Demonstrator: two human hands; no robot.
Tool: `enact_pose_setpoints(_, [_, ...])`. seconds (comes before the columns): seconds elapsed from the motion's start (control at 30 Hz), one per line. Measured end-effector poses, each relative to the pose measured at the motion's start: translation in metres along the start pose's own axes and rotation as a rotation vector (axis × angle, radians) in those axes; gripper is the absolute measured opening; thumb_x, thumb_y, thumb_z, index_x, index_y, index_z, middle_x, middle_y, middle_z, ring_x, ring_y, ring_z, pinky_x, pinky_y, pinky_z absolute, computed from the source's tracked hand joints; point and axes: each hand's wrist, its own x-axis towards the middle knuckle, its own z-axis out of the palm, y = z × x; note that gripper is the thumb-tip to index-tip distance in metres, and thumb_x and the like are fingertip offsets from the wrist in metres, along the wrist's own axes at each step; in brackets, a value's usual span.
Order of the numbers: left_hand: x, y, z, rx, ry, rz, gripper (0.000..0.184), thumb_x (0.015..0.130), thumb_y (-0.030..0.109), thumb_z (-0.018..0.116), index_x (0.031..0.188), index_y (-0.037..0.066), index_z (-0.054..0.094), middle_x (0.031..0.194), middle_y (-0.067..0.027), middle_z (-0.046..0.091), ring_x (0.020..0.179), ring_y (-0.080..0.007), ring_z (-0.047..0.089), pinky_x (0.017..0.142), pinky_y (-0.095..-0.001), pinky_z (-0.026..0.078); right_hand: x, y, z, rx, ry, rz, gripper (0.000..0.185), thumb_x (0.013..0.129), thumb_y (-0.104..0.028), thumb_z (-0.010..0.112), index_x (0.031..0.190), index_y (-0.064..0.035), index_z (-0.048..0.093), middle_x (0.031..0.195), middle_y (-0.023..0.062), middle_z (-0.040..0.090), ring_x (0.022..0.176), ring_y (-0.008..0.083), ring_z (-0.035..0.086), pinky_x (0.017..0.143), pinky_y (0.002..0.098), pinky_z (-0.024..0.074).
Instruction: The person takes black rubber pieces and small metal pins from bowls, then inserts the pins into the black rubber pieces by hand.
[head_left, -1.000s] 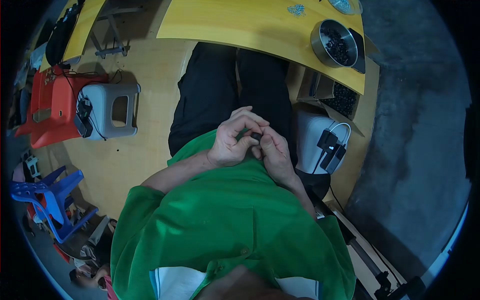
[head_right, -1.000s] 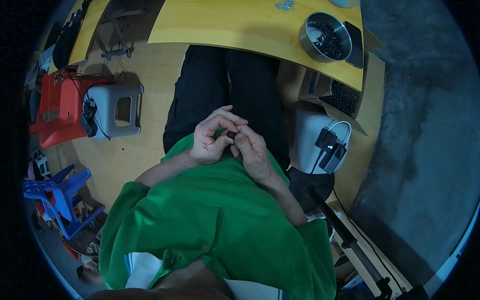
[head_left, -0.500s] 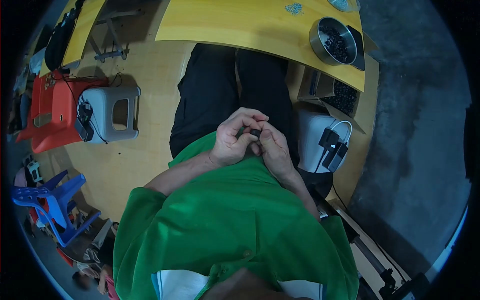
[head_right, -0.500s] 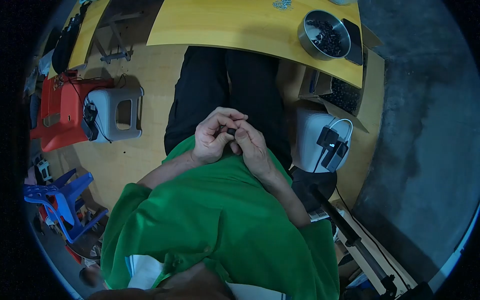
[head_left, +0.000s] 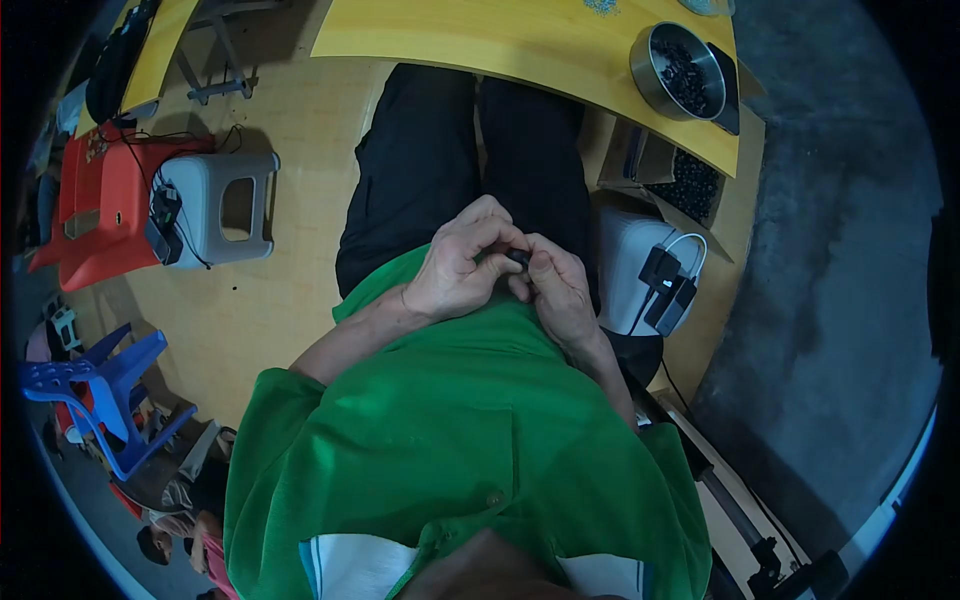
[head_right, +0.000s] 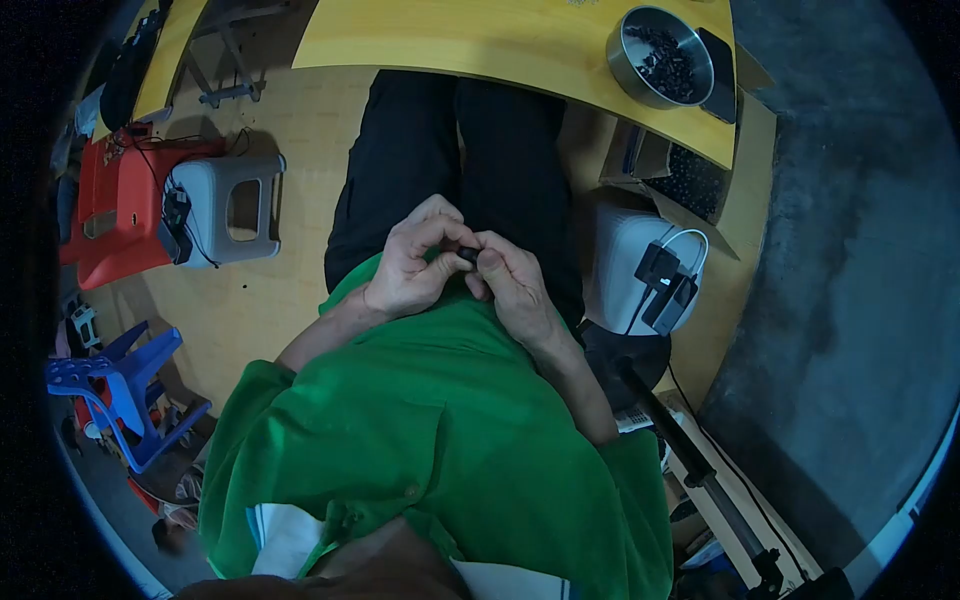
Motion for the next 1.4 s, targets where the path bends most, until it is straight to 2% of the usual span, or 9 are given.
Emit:
enact_pose_setpoints(0.17, [0.001, -0.003, -0.001, 0.117, 0.072, 0.107, 0.015, 0.071, -0.002, 0.064, 0.084, 0.002, 0.057, 0.083, -0.0091, 0.052, 0.07, -0.0171, 0.052, 0.06, -0.0261, 0.044, -0.001, -0.004, 0.005, -0.143, 0.064, 0.017, 0.036, 0.096, -0.034, 0.042, 0.097, 0.0, 0.054, 0.067, -0.0025, 0.047, 0.055, 0.0034, 0.041, 0.049, 0.018, 0.0322])
enact_pose_setpoints(0.27, [0.002, 0.0, 0.001, 0.091, 0.054, 0.113, 0.013, 0.073, -0.003, 0.062, 0.084, 0.001, 0.056, 0.082, -0.0086, 0.055, 0.069, -0.0154, 0.054, 0.06, -0.0252, 0.044, -0.004, -0.008, 0.011, -0.155, 0.286, -0.039, 0.025, 0.093, -0.026, 0.051, 0.091, -0.0009, 0.054, 0.065, -0.0029, 0.048, 0.053, 0.0022, 0.041, 0.047, 0.0171, 0.0315])
enact_pose_setpoints(0.47, [-0.003, -0.004, 0.005, -0.001, 0.049, -0.014, 0.016, 0.072, -0.006, 0.06, 0.085, 0.0, 0.056, 0.073, -0.009, 0.058, 0.063, -0.0184, 0.059, 0.054, -0.0279, 0.046, -0.006, -0.006, 0.013, -0.13, 0.359, -0.125, 0.013, 0.088, -0.012, 0.059, 0.081, -0.0037, 0.054, 0.065, -0.0039, 0.049, 0.051, -0.0007, 0.04, 0.045, 0.0158, 0.0303])
enact_pose_setpoints(0.57, [-0.002, -0.003, 0.005, -0.005, 0.002, -0.074, 0.011, 0.075, -0.005, 0.058, 0.085, -0.002, 0.056, 0.077, -0.0087, 0.058, 0.066, -0.0143, 0.058, 0.059, -0.0239, 0.047, -0.007, -0.004, 0.01, -0.261, 0.358, -0.155, 0.011, 0.086, -0.008, 0.059, 0.079, -0.0024, 0.053, 0.066, -0.0008, 0.05, 0.052, 0.0029, 0.043, 0.045, 0.0185, 0.0325])
enact_pose_setpoints(0.63, [-0.003, -0.003, 0.005, 0.01, -0.006, -0.078, 0.011, 0.074, -0.006, 0.059, 0.085, -0.002, 0.056, 0.077, -0.0086, 0.058, 0.067, -0.0136, 0.058, 0.059, -0.0237, 0.047, -0.005, -0.011, 0.011, -0.605, 0.336, -0.286, 0.007, 0.083, -0.002, 0.059, 0.08, -0.0004, 0.053, 0.067, 0.0037, 0.051, 0.054, 0.0083, 0.046, 0.047, 0.022, 0.035])
enact_pose_setpoints(0.73, [-0.005, -0.007, 0.009, 0.026, 0.033, -0.06, 0.012, 0.073, -0.006, 0.059, 0.084, -0.001, 0.057, 0.076, -0.009, 0.059, 0.065, -0.0152, 0.059, 0.057, -0.025, 0.047, -0.004, -0.018, 0.018, -0.741, 0.353, -0.421, 0.006, 0.081, 0.001, 0.059, 0.082, 0.0011, 0.053, 0.068, 0.0068, 0.05, 0.056, 0.012, 0.047, 0.049, 0.024, 0.0366])
enact_pose_setpoints(1.03, [-0.008, -0.009, 0.011, 0.02, 0.091, 0.017, 0.013, 0.07, -0.006, 0.063, 0.079, 0.0, 0.057, 0.07, -0.0106, 0.059, 0.061, -0.0181, 0.06, 0.052, -0.0265, 0.046, -0.01, -0.011, 0.01, -0.433, 0.323, -0.213, 0.008, 0.077, 0.004, 0.06, 0.074, 0.0014, 0.054, 0.067, 0.0069, 0.05, 0.054, 0.0142, 0.049, 0.049, 0.0243, 0.0373])
enact_pose_setpoints(1.13, [-0.009, -0.007, 0.009, 0.099, 0.058, 0.091, 0.013, 0.071, -0.008, 0.063, 0.079, 0.0, 0.057, 0.071, -0.0095, 0.059, 0.062, -0.0171, 0.061, 0.052, -0.0252, 0.047, -0.011, -0.016, 0.012, -0.67, 0.343, -0.373, 0.009, 0.075, 0.006, 0.06, 0.071, 0.0007, 0.054, 0.065, 0.0069, 0.05, 0.053, 0.0125, 0.047, 0.048, 0.0243, 0.0363])
enact_pose_setpoints(1.4, [-0.01, -0.007, 0.015, 0.102, -0.015, 0.061, 0.014, 0.069, -0.007, 0.064, 0.077, -0.001, 0.055, 0.068, -0.0102, 0.057, 0.056, -0.0194, 0.059, 0.046, -0.027, 0.045, -0.017, -0.018, 0.0, -0.613, 0.206, -0.231, 0.008, 0.074, 0.006, 0.059, 0.073, 0.0013, 0.053, 0.064, 0.0065, 0.05, 0.053, 0.0122, 0.047, 0.047, 0.0251, 0.0361])
